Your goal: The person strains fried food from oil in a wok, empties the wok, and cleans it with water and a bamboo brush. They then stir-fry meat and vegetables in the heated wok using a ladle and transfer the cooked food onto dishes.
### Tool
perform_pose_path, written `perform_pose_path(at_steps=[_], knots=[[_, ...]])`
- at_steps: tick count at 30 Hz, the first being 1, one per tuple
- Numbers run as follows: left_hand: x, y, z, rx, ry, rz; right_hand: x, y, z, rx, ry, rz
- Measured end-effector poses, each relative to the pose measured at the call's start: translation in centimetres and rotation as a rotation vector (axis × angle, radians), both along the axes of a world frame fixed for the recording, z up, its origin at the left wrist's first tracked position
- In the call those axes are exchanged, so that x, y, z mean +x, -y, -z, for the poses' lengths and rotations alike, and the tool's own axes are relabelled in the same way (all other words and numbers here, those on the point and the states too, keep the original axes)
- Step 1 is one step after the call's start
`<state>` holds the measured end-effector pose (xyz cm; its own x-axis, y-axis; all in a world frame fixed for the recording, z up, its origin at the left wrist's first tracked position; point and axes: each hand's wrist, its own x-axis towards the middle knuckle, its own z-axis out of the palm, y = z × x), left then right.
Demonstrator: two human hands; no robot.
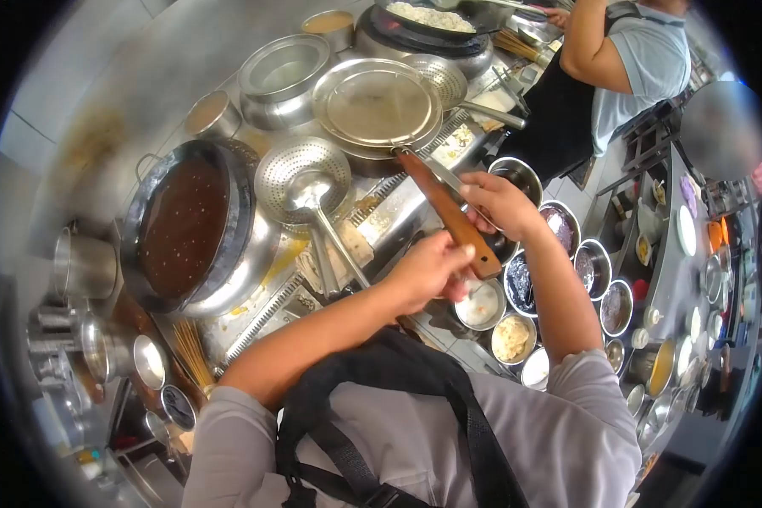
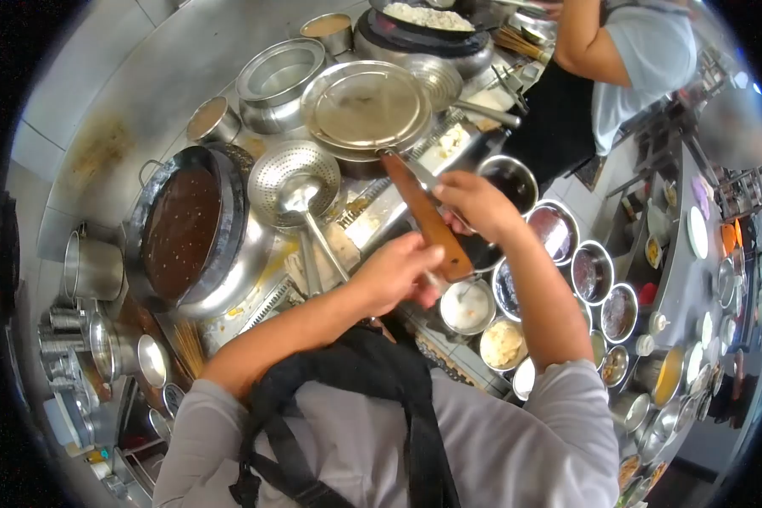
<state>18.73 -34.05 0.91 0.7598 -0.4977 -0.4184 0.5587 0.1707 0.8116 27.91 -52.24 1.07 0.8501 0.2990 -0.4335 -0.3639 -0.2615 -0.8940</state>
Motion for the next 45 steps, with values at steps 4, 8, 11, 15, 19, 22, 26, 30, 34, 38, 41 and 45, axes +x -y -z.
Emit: perform_pose_path(at_steps=[4, 8, 11, 15, 19, 22, 26, 30, 34, 38, 41, 45], knots=[[-4.9, -5.3, -6.2, 0.281, 0.786, 0.279, -2.4, 2.2, -2.0, -0.26, 0.325, 0.13], [-12.9, -10.6, -13.9, -0.348, 1.185, 0.727, -8.7, 2.2, -5.7, -0.075, 0.636, 0.429], [-17.7, -13.8, -16.1, -0.39, 1.346, 0.476, -12.2, 0.9, -6.3, 0.296, 0.886, 0.482], [-23.5, -18.1, -20.0, 0.058, 1.262, 0.536, -15.3, -4.4, -8.6, 0.274, 0.991, 0.326], [-26.9, -18.5, -20.7, 0.316, 1.761, 0.345, -15.7, -10.3, -8.4, 0.316, 1.109, 0.158], [-29.0, -17.3, -20.6, 0.392, 1.818, 0.185, -16.0, -14.6, -8.0, 0.319, 1.031, 0.04], [-30.2, -17.8, -21.8, 0.667, 1.98, 0.183, -15.0, -18.4, -6.8, 0.39, 0.991, -0.096], [-31.6, -20.2, -20.1, 0.871, 1.731, 0.4, -13.9, -20.7, -6.5, 0.388, 0.913, -0.146], [-31.6, -25.2, -19.0, 1.067, 1.5, 0.525, -13.0, -22.3, -5.9, 0.422, 0.713, -0.269], [-31.8, -27.1, -17.2, 1.135, 1.177, 0.493, -13.1, -23.4, -2.8, 0.29, 0.726, -0.537], [-29.4, -28.2, -14.3, 0.988, 1.004, 0.428, -12.8, -22.6, 1.2, 0.089, 0.907, -0.555], [-27.6, -29.2, -8.5, 0.464, 0.86, 0.097, -12.9, -19.5, 9.9, -0.164, 0.899, -0.169]])
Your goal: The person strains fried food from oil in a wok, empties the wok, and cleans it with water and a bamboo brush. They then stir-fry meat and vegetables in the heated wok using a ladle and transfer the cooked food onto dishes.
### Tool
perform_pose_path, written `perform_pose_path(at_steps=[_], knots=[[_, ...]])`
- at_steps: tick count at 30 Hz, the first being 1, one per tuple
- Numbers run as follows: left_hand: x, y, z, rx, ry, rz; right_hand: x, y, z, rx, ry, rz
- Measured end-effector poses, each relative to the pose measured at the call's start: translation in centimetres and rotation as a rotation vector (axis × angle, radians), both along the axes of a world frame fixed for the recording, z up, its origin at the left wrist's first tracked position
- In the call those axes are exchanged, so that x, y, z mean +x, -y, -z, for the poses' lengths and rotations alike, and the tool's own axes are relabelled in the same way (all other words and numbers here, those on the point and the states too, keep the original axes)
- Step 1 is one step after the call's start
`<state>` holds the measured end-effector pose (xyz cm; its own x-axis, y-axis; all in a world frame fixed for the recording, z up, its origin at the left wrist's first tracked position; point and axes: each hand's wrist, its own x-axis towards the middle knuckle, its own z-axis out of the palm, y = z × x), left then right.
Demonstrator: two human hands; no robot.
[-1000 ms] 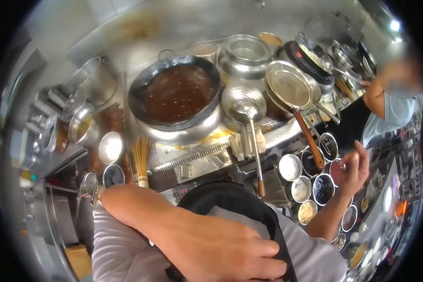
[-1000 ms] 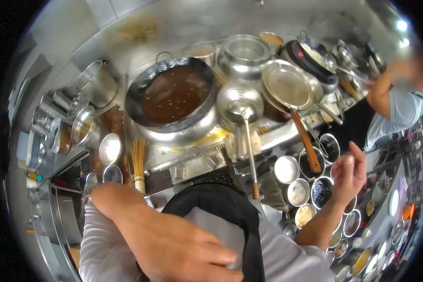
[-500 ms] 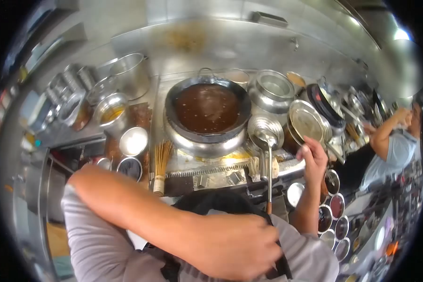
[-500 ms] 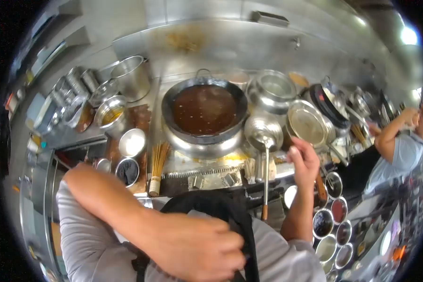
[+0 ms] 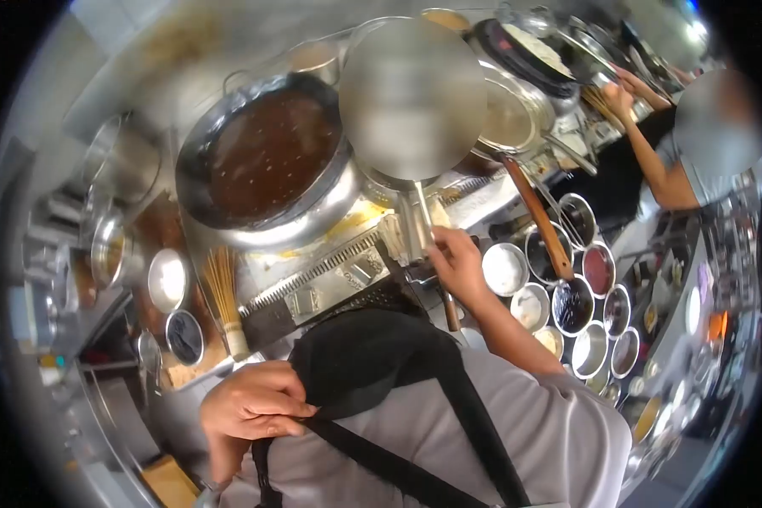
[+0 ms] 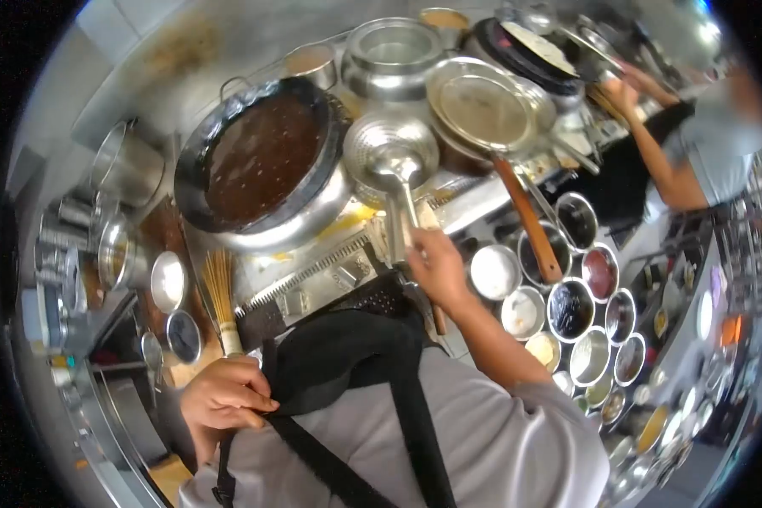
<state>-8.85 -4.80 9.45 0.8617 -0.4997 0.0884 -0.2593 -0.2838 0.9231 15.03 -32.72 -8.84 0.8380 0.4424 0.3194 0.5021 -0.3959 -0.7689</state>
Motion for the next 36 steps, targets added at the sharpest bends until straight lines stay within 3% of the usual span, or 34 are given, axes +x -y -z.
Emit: perform_pose_path(at_steps=[2, 4, 5, 6, 8, 10, 12, 14, 16, 18, 22, 23, 25, 27, 28, 30, 31, 32, 33, 34, 35, 36], knots=[[0.0, -0.4, 1.2, -0.214, 0.061, 0.04, -1.0, 2.2, 3.4, -0.223, 0.043, 0.082], [-3.1, -0.7, 3.2, -0.393, 0.034, -0.263, -2.0, 4.2, 9.8, -0.097, -0.212, -0.044], [-4.1, -1.8, 3.9, -0.339, 0.067, -0.386, -2.6, 4.0, 7.8, -0.109, -0.641, -0.066], [-6.0, -2.2, 4.9, -0.366, -0.064, -0.684, -2.6, 3.7, 5.4, -0.169, -1.07, -0.067], [-7.6, -5.5, 7.4, -0.195, -0.218, -1.222, -1.7, 3.8, 8.3, -0.459, -0.937, -0.024], [-9.8, -10.7, 12.8, 0.469, -0.113, -1.589, -1.2, 3.5, 7.5, -0.265, -0.387, -0.027], [-14.7, -17.2, 20.6, 1.016, 0.03, -1.656, 0.0, 3.0, 5.2, -0.23, -0.227, -0.124], [-16.8, -20.9, 25.4, 0.854, -0.057, -1.782, 0.2, 1.4, 0.8, -0.177, -0.618, -0.058], [-17.3, -22.2, 28.8, 0.921, -0.266, -1.944, -0.3, -2.5, -6.0, 0.03, -0.702, -0.128], [-16.0, -22.7, 29.7, 1.086, -0.601, -2.02, 1.6, -4.9, -8.4, -0.023, -0.667, -0.185], [-16.2, -24.6, 31.2, 1.135, -0.584, -1.914, 2.8, -12.8, -9.0, -0.135, -0.519, -0.189], [-15.5, -23.7, 28.4, 1.012, -0.612, -1.886, 3.0, -14.4, -8.0, -0.158, -0.505, -0.182], [-16.4, -24.7, 28.2, 0.924, -0.555, -1.888, 2.4, -16.9, -8.0, -0.174, -0.483, -0.167], [-16.9, -24.5, 26.4, 0.608, -0.465, -1.894, 1.2, -18.5, -9.7, -0.101, -0.872, -0.195], [-16.6, -23.4, 24.9, 0.605, -0.454, -1.888, 1.3, -18.9, -10.3, -0.094, -0.865, -0.187], [-16.2, -21.6, 23.1, 0.448, 0.054, -2.024, 1.9, -19.5, -11.1, 0.388, -1.543, -0.207], [-16.5, -22.2, 23.4, 0.425, 0.336, -2.02, 2.2, -19.6, -11.4, 0.495, -1.69, -0.285], [-16.9, -22.2, 23.2, 0.425, 0.341, -2.02, 2.1, -19.5, -11.8, 0.498, -1.687, -0.289], [-17.2, -21.9, 21.8, -0.368, 0.285, -2.014, 1.8, -19.5, -12.6, 0.582, -1.784, -0.286], [-17.3, -21.3, 20.1, -1.14, 0.203, -1.83, 1.7, -19.6, -13.2, 0.668, -1.88, -0.282], [-17.1, -20.4, 18.6, -1.139, 0.212, -1.829, 1.6, -19.4, -13.4, 0.668, -1.878, -0.291], [-16.4, -18.9, 16.8, -1.295, 0.223, -1.536, 1.6, -19.0, -13.6, 0.727, -1.914, -0.327]])
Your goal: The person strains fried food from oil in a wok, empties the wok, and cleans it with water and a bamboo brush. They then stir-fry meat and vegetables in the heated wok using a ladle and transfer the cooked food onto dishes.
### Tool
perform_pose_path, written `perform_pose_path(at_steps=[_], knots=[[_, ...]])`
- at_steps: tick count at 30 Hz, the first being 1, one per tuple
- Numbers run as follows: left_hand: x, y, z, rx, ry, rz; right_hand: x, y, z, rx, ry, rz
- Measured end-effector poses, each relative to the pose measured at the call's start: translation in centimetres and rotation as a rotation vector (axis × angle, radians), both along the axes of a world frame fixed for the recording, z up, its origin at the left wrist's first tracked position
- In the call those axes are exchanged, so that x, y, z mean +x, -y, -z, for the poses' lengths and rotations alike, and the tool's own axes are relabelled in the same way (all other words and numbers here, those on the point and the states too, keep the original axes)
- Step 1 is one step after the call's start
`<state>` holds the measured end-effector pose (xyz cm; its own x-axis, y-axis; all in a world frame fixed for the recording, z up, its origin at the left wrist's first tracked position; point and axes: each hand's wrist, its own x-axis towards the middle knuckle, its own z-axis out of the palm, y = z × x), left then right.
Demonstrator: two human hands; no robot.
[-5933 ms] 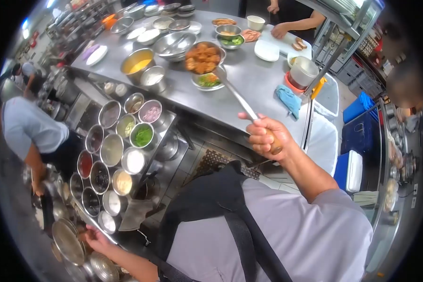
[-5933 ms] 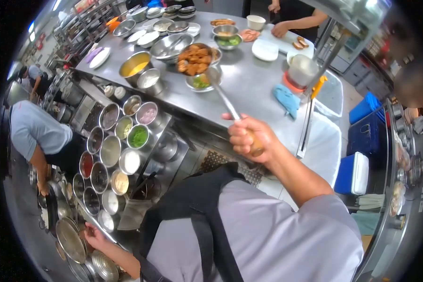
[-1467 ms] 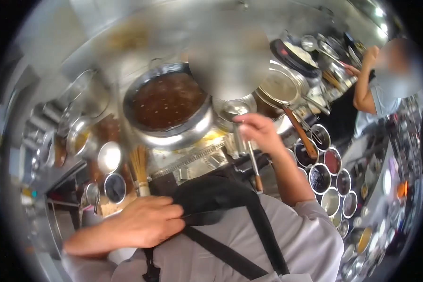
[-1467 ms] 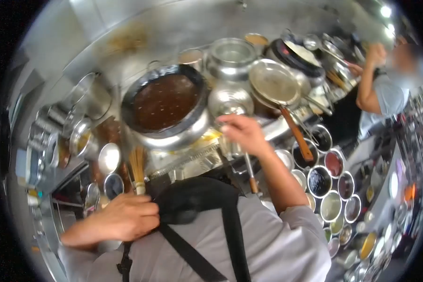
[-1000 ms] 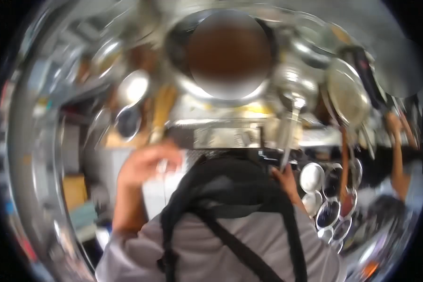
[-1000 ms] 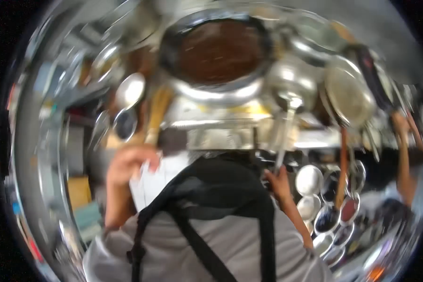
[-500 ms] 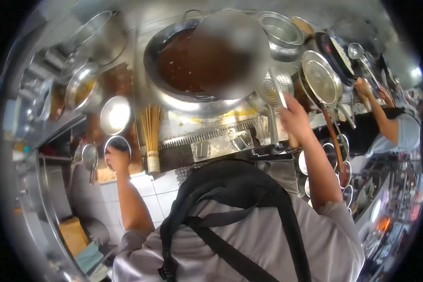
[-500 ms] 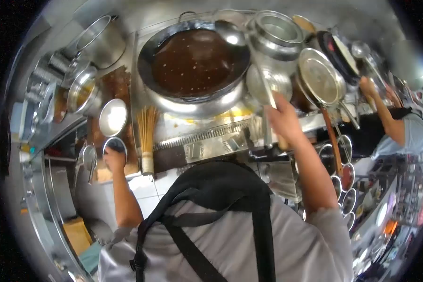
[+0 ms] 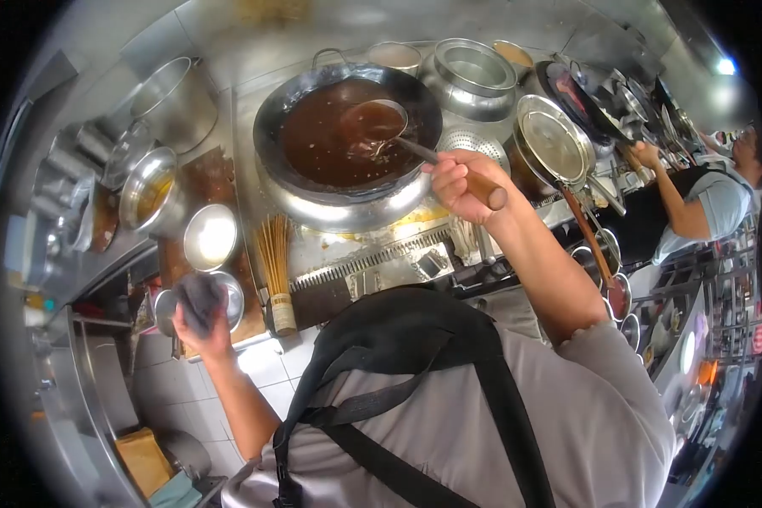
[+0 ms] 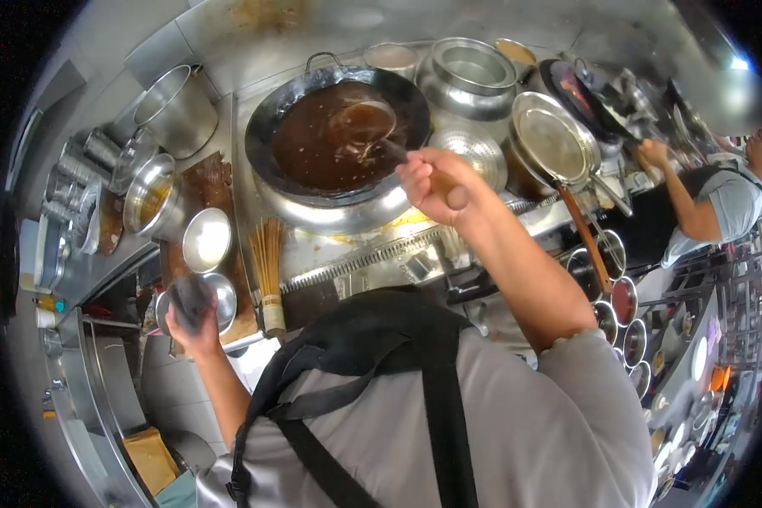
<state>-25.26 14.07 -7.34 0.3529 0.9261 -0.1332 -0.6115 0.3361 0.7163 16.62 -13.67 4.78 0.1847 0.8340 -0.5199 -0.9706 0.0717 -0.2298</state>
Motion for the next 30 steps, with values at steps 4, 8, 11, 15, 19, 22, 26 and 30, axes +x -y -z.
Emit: perform_pose_path(at_steps=[4, 8, 11, 15, 19, 22, 26, 30], knots=[[4.3, 6.0, -2.5, -0.094, 0.463, 0.402, 0.1, 2.0, -1.2, 0.107, -0.104, 0.064], [8.5, 11.1, -0.7, -0.568, 0.806, 0.622, 0.8, 4.5, -2.6, 0.185, -0.153, 0.085], [10.8, 13.6, -0.7, -0.592, 0.644, 0.674, 1.8, 7.2, -3.6, 0.315, -0.248, 0.089], [13.4, 15.4, -1.1, -0.535, 0.494, 0.739, 3.7, 11.8, -4.6, 0.413, -0.229, 0.167], [16.3, 17.0, -1.6, -0.541, 0.238, 0.652, 5.7, 16.9, -6.4, 0.4, -0.185, 0.28], [18.9, 18.1, -1.8, -0.503, 0.149, 0.583, 8.1, 21.2, -5.9, 0.504, -0.161, 0.297], [20.1, 19.6, -2.3, -0.457, 0.082, 0.623, 10.8, 25.6, -5.5, 0.24, 0.031, 0.418], [19.3, 19.6, -1.0, -0.36, 0.114, 0.718, 13.4, 28.0, -3.0, -0.736, 0.936, 0.205]])
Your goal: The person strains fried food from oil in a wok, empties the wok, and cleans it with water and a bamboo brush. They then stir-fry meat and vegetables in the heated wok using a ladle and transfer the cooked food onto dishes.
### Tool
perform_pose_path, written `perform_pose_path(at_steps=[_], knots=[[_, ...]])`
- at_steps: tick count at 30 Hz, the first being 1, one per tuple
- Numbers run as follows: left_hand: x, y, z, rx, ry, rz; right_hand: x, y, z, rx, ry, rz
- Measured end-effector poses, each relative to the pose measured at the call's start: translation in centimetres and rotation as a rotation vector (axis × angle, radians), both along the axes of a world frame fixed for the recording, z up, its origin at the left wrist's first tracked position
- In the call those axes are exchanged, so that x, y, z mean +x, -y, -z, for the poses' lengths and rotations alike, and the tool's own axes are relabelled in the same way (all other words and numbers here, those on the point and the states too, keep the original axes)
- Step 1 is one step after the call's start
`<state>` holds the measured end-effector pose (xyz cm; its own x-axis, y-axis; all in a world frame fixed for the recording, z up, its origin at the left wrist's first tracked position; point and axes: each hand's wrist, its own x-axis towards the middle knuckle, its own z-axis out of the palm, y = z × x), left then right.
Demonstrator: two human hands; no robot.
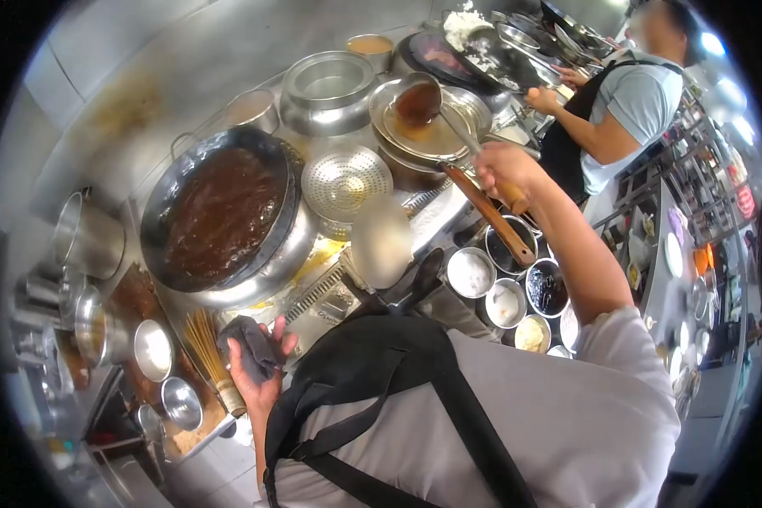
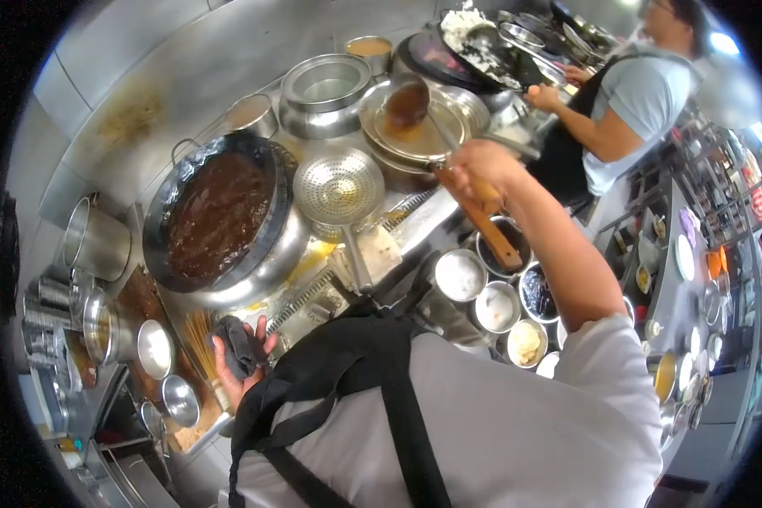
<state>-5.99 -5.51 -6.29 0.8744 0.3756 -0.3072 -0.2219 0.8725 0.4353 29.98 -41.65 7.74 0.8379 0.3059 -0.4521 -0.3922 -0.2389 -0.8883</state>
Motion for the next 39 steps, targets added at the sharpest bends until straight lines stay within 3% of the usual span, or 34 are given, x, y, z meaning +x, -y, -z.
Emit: perform_pose_path(at_steps=[1, 2, 4, 6, 8, 10, 12, 16, 18, 20, 21, 22, 24, 26, 30, 39], knots=[[-0.5, -0.4, 0.5, -0.03, -0.008, -0.002, 0.6, 0.4, 1.0, -0.436, 0.342, -0.2], [-1.0, -0.7, 0.8, -0.059, -0.014, -0.006, 0.4, 1.0, 1.9, -0.44, 0.342, -0.194], [-1.7, -1.2, 0.9, -0.116, -0.006, -0.011, -2.7, -0.6, 1.7, -0.922, 0.817, -0.236], [-2.0, -1.8, 0.7, -0.445, 0.157, 0.016, -4.8, -3.1, 1.7, -0.877, 0.759, -0.179], [-2.6, -2.1, 0.5, -0.36, 0.118, -0.03, -6.6, -5.5, 3.2, -0.652, 0.921, -0.17], [-3.5, -2.8, 0.6, -0.371, 0.075, -0.043, -7.6, -10.1, 4.2, -0.311, 0.715, -0.236], [-4.3, -3.1, 0.3, -0.288, 0.066, -0.059, -9.6, -15.0, 2.3, -0.143, 0.508, -0.387], [-6.5, -4.1, 0.5, -0.15, 0.029, -0.142, -9.0, -23.4, 9.6, -0.304, 0.794, -0.461], [-8.0, -4.5, 0.7, -0.129, 0.039, -0.179, -10.2, -25.9, 9.8, -0.39, 0.887, -0.49], [-9.4, -4.4, 0.9, -0.093, -0.021, -0.261, -12.0, -27.0, 7.6, -0.193, 0.295, -0.518], [-10.6, -5.0, 2.2, -0.06, -0.019, -0.241, -11.9, -27.7, 8.0, -0.039, 0.129, -0.469], [-11.1, -4.9, 1.9, -0.061, -0.024, -0.27, -11.8, -28.0, 7.7, -0.037, 0.124, -0.498], [-11.6, -4.3, 1.3, -0.052, -0.001, -0.291, -11.6, -28.2, 6.7, 0.514, -0.63, -0.348], [-12.2, -4.5, 1.2, -0.099, 0.028, -0.259, -11.6, -28.4, 5.8, 0.758, -0.921, -0.306], [-11.6, -3.8, 0.5, -0.134, 0.089, -0.154, -11.5, -27.7, 3.7, 0.881, -1.098, -0.217], [-6.8, -2.5, -0.5, -0.276, 0.046, -0.065, -10.3, -20.6, -0.2, 1.138, -1.082, -0.174]])
